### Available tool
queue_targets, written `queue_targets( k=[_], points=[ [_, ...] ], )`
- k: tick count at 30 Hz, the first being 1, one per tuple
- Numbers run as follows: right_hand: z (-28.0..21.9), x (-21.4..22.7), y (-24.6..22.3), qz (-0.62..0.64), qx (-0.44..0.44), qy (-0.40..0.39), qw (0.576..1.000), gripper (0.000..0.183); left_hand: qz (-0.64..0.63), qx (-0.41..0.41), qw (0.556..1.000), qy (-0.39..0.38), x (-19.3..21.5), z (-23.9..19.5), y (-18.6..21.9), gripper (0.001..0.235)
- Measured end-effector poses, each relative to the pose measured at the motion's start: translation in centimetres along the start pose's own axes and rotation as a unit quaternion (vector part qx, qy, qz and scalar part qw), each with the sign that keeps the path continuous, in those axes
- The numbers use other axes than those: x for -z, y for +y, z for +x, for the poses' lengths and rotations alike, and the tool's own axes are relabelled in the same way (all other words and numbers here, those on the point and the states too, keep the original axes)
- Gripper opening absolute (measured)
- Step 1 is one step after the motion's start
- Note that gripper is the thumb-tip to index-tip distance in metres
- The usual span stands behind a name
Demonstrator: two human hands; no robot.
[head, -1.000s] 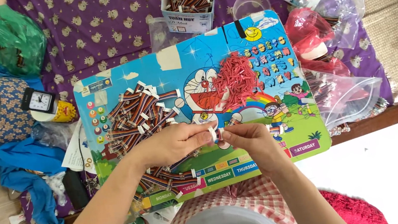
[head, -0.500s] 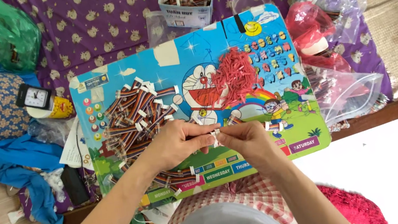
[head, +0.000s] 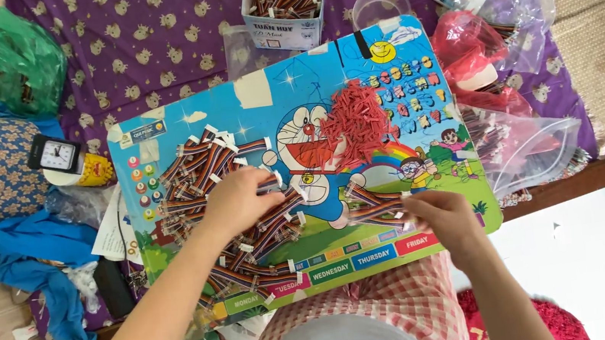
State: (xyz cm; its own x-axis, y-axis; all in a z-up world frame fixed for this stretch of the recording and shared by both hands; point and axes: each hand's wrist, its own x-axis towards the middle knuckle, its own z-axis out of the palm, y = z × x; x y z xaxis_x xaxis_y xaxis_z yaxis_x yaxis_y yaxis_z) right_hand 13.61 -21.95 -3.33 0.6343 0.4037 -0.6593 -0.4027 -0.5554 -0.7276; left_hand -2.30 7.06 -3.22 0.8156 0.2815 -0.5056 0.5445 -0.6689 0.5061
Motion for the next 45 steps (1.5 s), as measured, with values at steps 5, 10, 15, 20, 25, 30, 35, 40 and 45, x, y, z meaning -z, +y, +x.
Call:
queue_targets(
  k=[5,10,15,20,25,30,35,40,45],
  points=[
    [0.8,1.5,0.9,-0.272,-0.032,0.084,0.958,0.043,0.108,0.021,0.994,0.025,-2.4,0.6,-0.2,0.027],
    [1.2,-0.7,-0.8,-0.351,0.009,0.143,0.925,0.04,0.068,0.013,0.998,0.009,-1.9,0.1,1.1,0.037],
    [-0.5,-7.1,-4.2,-0.13,0.103,-0.043,0.985,0.029,0.081,-0.009,0.995,0.05,-2.8,0.8,0.7,0.027],
    [3.1,-12.6,-2.5,-0.159,0.138,-0.082,0.974,0.039,0.059,-0.027,0.994,0.083,-2.4,2.1,2.0,0.025],
    [8.4,-16.1,2.6,-0.228,0.143,-0.033,0.963,0.025,0.034,-0.015,0.988,0.148,-3.7,7.1,3.4,0.032],
    [5.5,-14.8,-0.2,-0.194,0.086,-0.065,0.975,0.029,0.084,0.041,0.99,0.109,-5.4,10.5,2.4,0.029],
    [7.2,-15.5,0.7,-0.216,0.091,-0.108,0.966,0.025,0.09,0.067,0.99,0.087,-5.3,10.7,2.2,0.032],
    [3.7,-13.8,-0.9,-0.157,0.093,-0.123,0.976,0.018,0.09,0.058,0.99,0.089,-4.8,9.8,2.9,0.033],
    [2.9,-12.3,0.1,-0.068,0.157,-0.05,0.984,0.011,0.098,0.039,0.992,0.067,-2.1,7.1,6.5,0.038]
  ],
)
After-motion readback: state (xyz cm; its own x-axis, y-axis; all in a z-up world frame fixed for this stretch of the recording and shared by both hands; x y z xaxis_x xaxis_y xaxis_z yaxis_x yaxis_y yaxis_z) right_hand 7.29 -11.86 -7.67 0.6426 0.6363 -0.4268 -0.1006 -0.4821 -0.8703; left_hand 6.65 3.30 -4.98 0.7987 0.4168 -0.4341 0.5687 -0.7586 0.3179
